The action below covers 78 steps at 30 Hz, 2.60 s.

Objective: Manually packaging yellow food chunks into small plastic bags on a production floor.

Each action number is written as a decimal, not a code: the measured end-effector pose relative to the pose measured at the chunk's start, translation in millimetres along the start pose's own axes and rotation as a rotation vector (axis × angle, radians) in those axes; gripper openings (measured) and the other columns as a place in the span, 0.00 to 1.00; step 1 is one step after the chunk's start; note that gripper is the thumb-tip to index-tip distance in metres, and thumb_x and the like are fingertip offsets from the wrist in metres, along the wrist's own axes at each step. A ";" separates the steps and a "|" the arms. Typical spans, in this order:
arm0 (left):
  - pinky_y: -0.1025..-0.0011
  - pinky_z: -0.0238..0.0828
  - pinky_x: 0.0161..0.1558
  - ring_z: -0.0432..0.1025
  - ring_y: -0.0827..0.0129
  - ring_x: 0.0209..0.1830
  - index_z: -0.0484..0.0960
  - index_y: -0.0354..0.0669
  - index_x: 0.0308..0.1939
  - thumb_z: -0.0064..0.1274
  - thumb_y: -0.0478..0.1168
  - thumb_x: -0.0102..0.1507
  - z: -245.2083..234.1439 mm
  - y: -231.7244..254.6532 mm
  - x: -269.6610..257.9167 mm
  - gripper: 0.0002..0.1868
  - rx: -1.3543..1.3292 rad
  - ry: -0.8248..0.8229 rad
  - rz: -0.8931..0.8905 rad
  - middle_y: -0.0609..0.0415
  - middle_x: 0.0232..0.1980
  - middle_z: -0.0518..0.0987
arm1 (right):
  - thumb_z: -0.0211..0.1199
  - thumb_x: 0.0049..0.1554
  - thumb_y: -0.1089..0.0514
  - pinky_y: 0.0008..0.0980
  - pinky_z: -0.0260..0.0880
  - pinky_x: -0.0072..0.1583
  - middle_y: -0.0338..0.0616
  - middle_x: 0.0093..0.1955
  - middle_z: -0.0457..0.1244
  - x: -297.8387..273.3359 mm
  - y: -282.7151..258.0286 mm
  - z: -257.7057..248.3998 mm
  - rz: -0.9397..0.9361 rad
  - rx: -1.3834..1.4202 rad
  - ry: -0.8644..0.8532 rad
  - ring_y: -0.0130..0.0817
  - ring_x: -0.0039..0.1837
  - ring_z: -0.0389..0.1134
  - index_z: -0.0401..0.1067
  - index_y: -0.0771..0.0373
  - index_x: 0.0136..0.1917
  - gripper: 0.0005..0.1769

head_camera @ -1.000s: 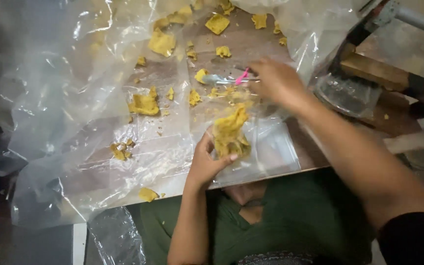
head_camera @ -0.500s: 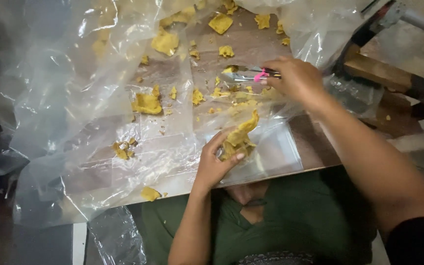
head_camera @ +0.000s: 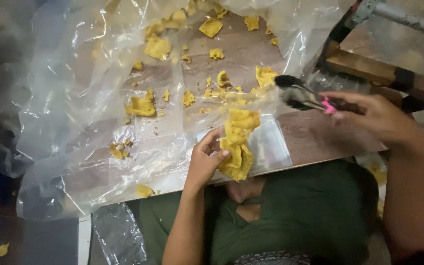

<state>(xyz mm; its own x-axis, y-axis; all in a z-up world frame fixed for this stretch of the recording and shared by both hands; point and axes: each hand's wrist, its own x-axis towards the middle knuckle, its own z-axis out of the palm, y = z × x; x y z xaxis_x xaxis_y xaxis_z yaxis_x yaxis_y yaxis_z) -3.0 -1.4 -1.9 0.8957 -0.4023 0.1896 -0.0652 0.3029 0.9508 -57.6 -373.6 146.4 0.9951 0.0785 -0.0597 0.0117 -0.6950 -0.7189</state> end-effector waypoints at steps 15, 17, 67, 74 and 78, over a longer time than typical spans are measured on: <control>0.71 0.65 0.32 0.64 0.68 0.23 0.82 0.60 0.62 0.72 0.48 0.47 60.4 58.6 7.9 0.37 0.784 -0.341 -0.065 0.57 0.26 0.77 | 0.66 0.52 0.50 0.33 0.74 0.47 0.18 0.57 0.71 -44.0 25.3 -51.5 0.153 -0.783 -0.120 0.28 0.32 0.72 0.73 0.25 0.67 0.30; 0.70 0.71 0.39 0.73 0.68 0.30 0.81 0.61 0.61 0.72 0.48 0.45 63.1 59.1 9.1 0.38 0.830 -0.373 0.027 0.61 0.48 0.87 | 0.67 0.49 0.52 0.32 0.64 0.32 0.25 0.45 0.75 -44.4 25.3 -49.4 0.015 -0.730 -0.122 0.29 0.21 0.63 0.77 0.34 0.62 0.26; 0.45 0.67 0.64 0.73 0.42 0.64 0.80 0.37 0.58 0.57 0.58 0.63 119.1 48.8 21.5 0.30 0.306 -0.070 0.483 0.40 0.59 0.81 | 0.70 0.56 0.63 0.31 0.70 0.51 0.47 0.42 0.71 -26.6 -2.2 83.2 -0.437 0.396 0.591 0.33 0.44 0.71 0.81 0.67 0.46 0.05; 0.54 0.76 0.58 0.81 0.49 0.55 0.89 0.42 0.46 0.60 0.35 0.64 143.1 52.1 36.0 0.07 0.284 0.048 0.539 0.47 0.47 0.88 | 0.72 0.56 0.65 0.32 0.71 0.50 0.49 0.44 0.72 -28.8 -2.7 76.2 -0.512 0.371 0.731 0.35 0.45 0.72 0.81 0.67 0.45 0.04; 0.64 0.79 0.51 0.84 0.58 0.46 0.88 0.41 0.43 0.56 0.37 0.67 147.6 86.1 53.5 0.06 0.360 0.090 0.430 0.50 0.40 0.88 | 0.61 0.64 0.68 0.31 0.74 0.53 0.52 0.44 0.71 -34.9 16.1 42.9 -0.416 0.628 0.737 0.32 0.46 0.73 0.75 0.71 0.51 0.04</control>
<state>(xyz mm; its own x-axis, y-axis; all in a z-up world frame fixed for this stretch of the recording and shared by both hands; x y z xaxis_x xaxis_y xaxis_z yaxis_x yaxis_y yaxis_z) -25.6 -124.3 126.3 0.7881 -0.2278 0.5718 -0.5644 0.1033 0.8190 -96.3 -356.9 107.2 0.7402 -0.3747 0.5583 0.5229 -0.2013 -0.8283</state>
